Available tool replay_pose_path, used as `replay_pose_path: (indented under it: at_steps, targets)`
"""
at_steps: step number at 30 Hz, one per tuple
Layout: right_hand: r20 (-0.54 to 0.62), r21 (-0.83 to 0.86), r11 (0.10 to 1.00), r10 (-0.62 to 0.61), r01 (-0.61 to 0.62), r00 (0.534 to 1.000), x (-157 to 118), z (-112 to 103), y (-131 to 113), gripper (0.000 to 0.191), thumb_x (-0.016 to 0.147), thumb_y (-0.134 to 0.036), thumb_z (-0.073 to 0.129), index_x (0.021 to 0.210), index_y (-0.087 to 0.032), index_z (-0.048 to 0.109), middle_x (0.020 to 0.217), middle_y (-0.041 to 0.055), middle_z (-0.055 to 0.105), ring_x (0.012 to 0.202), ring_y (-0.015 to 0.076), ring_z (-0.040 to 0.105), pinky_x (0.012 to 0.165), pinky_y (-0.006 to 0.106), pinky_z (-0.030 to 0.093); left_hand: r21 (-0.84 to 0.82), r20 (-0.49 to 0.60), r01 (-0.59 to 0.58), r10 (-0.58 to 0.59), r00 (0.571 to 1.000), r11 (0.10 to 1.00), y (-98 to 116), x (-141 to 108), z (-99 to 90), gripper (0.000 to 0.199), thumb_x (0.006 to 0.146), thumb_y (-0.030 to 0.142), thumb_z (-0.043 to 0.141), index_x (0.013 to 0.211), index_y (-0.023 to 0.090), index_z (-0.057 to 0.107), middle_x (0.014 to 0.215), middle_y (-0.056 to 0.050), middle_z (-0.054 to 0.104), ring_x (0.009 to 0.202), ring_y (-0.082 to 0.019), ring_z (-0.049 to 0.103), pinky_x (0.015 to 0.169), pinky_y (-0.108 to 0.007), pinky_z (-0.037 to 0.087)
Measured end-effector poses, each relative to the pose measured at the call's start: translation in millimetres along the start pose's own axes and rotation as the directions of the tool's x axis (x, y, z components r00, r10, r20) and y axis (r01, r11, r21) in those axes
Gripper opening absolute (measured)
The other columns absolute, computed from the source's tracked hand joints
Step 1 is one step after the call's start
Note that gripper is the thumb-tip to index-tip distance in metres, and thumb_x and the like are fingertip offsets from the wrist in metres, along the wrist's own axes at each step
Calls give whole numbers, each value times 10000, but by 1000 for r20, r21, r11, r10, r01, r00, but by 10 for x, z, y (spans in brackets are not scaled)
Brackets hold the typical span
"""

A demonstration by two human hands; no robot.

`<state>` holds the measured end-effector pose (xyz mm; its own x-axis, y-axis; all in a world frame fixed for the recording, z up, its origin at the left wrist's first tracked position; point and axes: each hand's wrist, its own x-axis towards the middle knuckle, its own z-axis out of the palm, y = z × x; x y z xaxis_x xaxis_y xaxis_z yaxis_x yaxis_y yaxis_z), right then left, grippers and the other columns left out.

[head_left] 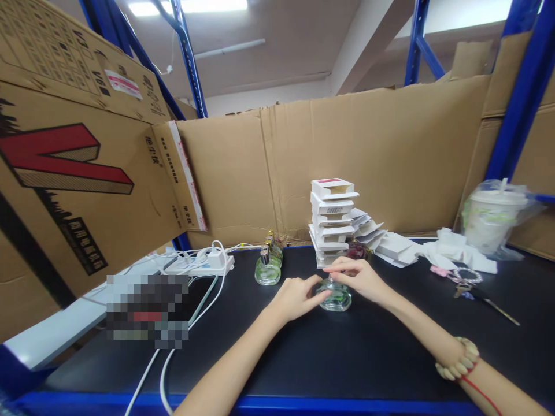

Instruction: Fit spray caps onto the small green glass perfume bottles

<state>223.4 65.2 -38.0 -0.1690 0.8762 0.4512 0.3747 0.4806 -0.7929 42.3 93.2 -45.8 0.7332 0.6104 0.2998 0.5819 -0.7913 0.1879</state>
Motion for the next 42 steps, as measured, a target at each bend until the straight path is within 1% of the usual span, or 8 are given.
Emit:
replay_pose_path:
  at_steps: [6, 11, 18, 20, 26, 32, 37, 42]
  targets:
    - [-22, 34, 998, 60, -59, 998, 10, -2, -29, 325, 605, -396, 632, 796, -141, 700, 730, 61, 572, 660, 128, 514, 549, 243, 416, -8, 4, -3, 3, 1000, 1000, -8, 6, 11, 266, 867, 401, 433, 903, 168, 557, 570, 36, 558, 509, -100, 523, 496, -190, 302]
    - [-54, 39, 997, 75, -73, 996, 3, 25, -87, 301, 550, -351, 672, 744, -121, 682, 676, 41, 556, 595, 98, 477, 504, 217, 377, -9, -13, -20, 20, 1000, 1000, -12, 5, 14, 253, 861, 389, 444, 864, 158, 548, 563, 36, 543, 506, -94, 512, 488, -185, 292]
    - [-23, 86, 990, 117, -114, 993, -5, 40, -117, 522, 499, -304, 708, 973, -104, 620, 731, 34, 554, 611, 83, 443, 462, 178, 345, -10, -35, -24, 24, 999, 1000, -32, 1, 16, 240, 847, 375, 469, 800, 150, 537, 544, 45, 525, 481, -81, 488, 475, -176, 281]
    - [-33, 96, 991, 101, -98, 994, 0, 34, -113, 484, 533, -319, 685, 963, -106, 621, 758, 45, 564, 637, 92, 460, 469, 181, 355, -16, -43, -32, 31, 999, 999, -39, -2, 20, 235, 846, 373, 471, 817, 152, 544, 547, 45, 529, 484, -81, 492, 476, -176, 282]
    - [-8, 29, 998, 54, -54, 999, -6, -5, -136, 268, 615, -347, 622, 740, -115, 669, 769, 71, 602, 653, 109, 510, 489, 198, 364, -18, -48, -33, 32, 998, 999, -47, 6, 26, 224, 840, 360, 488, 830, 150, 563, 555, 38, 549, 503, -88, 512, 484, -178, 282]
    - [-4, -37, 998, 51, -51, 999, -4, -48, -164, 263, 612, -330, 633, 767, -123, 684, 757, 68, 625, 618, 102, 511, 469, 193, 336, -16, -62, -29, 28, 998, 999, -73, 21, 40, 224, 838, 356, 499, 850, 145, 572, 547, 36, 548, 495, -90, 509, 483, -178, 280]
    - [8, -5, 995, 98, -98, 995, 13, -50, -129, 312, 585, -347, 652, 786, -110, 685, 706, 64, 621, 588, 95, 484, 462, 193, 321, -44, -69, -16, 13, 998, 999, -91, 8, 46, 212, 834, 347, 506, 854, 149, 579, 526, 43, 531, 471, -83, 487, 482, -176, 276]
    - [18, 36, 995, 94, -94, 995, 21, -45, -106, 317, 573, -335, 660, 791, -106, 683, 699, 59, 617, 593, 91, 478, 493, 197, 346, -57, -72, -4, 0, 997, 998, -101, 9, 46, 219, 821, 357, 521, 817, 146, 583, 512, 43, 514, 462, -79, 469, 483, -175, 273]
